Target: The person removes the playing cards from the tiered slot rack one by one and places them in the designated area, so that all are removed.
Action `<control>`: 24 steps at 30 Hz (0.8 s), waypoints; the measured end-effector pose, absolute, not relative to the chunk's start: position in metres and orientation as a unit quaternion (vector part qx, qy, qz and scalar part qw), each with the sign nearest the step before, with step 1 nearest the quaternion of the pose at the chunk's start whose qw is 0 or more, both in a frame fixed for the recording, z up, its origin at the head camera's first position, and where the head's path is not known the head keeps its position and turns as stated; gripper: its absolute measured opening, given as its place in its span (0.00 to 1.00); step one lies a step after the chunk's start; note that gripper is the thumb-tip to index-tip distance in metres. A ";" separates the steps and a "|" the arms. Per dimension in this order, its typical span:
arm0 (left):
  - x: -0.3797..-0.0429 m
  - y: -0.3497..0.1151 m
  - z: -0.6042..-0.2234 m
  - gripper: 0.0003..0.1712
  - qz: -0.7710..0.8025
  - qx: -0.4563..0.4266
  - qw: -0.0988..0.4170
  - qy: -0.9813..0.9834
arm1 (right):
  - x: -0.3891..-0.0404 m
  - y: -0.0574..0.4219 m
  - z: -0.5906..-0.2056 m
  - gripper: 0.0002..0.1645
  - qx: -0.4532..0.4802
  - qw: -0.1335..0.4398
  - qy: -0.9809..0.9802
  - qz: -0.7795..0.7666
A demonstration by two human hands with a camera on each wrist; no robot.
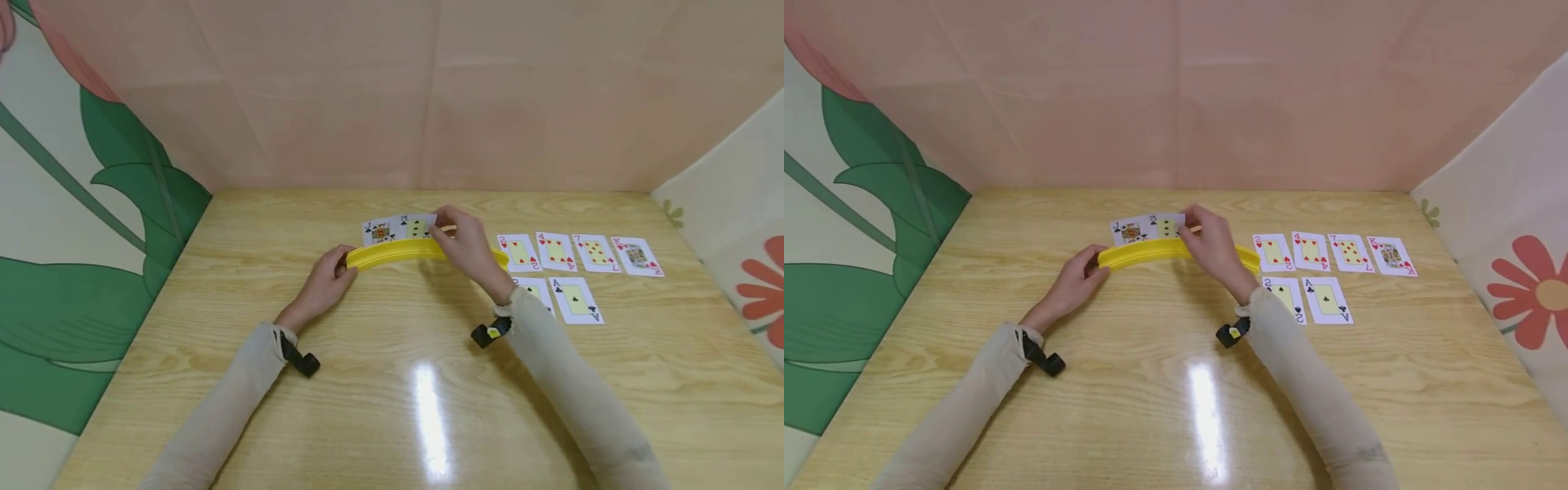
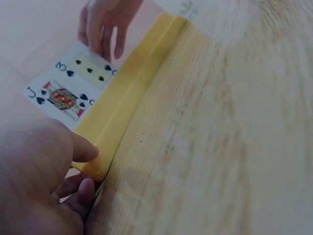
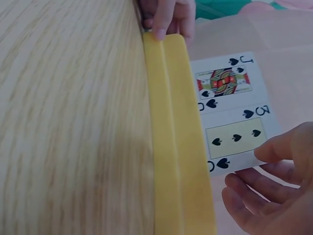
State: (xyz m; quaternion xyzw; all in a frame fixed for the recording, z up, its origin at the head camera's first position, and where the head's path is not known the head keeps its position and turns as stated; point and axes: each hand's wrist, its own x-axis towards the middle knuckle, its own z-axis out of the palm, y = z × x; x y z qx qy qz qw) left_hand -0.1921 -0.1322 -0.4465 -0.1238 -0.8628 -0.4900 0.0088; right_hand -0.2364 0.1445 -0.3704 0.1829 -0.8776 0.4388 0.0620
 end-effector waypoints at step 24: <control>-0.191 -0.132 -0.445 0.18 -0.493 -0.125 0.007 -0.861 | -0.241 0.151 -0.370 0.08 0.185 0.087 -0.880 0.428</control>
